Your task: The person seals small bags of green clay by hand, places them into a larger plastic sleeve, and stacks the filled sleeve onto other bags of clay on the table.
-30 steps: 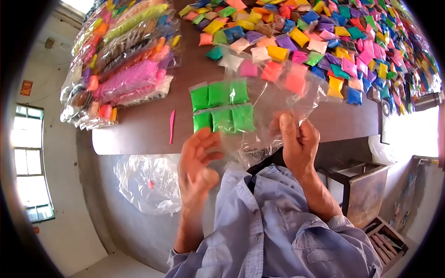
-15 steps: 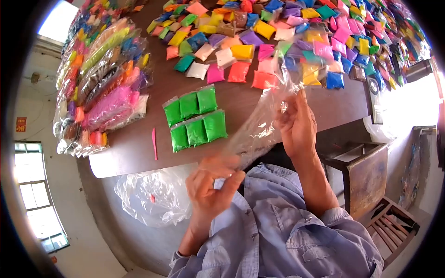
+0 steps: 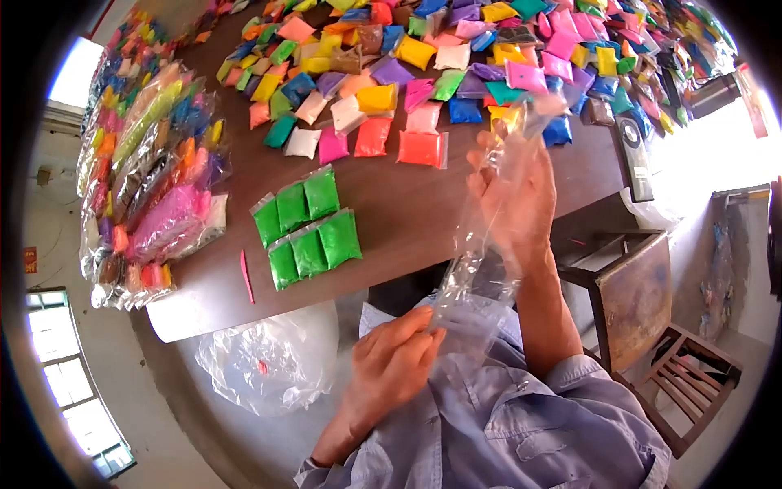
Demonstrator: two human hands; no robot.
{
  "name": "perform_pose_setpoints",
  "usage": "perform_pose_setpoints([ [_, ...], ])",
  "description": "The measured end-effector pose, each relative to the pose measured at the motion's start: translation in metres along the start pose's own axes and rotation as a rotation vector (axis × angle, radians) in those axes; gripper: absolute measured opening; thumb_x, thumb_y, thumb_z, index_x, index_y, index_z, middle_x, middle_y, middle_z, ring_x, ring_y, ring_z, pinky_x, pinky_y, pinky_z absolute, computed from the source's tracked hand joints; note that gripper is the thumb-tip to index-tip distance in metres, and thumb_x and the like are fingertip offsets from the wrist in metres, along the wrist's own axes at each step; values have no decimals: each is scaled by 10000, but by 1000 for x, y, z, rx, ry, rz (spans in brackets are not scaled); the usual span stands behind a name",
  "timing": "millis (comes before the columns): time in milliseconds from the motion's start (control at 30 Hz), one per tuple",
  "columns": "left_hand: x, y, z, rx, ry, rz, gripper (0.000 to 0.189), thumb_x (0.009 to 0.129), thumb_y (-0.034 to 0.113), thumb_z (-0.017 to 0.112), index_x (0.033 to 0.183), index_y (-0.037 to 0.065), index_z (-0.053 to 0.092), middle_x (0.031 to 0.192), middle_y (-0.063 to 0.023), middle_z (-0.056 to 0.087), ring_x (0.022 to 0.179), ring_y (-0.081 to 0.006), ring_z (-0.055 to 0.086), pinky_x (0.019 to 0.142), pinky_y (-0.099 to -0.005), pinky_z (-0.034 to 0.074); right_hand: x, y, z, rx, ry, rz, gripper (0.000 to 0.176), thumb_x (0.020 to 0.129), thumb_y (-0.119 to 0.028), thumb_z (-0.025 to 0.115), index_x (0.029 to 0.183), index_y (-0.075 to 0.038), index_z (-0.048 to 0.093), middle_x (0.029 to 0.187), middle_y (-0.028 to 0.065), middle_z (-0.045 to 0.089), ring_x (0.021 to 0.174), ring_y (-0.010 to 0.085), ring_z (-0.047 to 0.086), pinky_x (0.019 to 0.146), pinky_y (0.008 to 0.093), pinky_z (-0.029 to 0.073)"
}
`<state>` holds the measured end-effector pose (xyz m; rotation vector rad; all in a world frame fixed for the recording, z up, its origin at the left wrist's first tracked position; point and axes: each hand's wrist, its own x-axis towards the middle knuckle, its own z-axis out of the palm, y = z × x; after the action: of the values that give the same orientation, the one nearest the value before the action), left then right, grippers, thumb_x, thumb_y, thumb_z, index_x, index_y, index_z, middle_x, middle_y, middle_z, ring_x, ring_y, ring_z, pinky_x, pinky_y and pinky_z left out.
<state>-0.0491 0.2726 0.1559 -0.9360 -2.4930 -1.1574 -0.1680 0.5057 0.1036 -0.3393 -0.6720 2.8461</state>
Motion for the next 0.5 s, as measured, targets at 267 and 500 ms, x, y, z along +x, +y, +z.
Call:
perform_pose_setpoints([
  [267,-10,-12,-9,-5,59,-237,247,856,8,863,967,83,656,1041,-139,800,834,-298,778,732,-376,620,18,-27,-55,-93,49,-79,400,1149,-437,562,1213,-63,689,1030,60,760,916,200,747,781,347,603],
  [500,-17,-29,-13,-216,160,-345,158,1005,-27,740,1037,0,587,1090,-171,739,759,-121,625,658,-244,524,16,-46,-53,86,101,-9,339,1168,-360,535,1161,-58,689,1027,78,778,934,225,767,785,356,615],
])
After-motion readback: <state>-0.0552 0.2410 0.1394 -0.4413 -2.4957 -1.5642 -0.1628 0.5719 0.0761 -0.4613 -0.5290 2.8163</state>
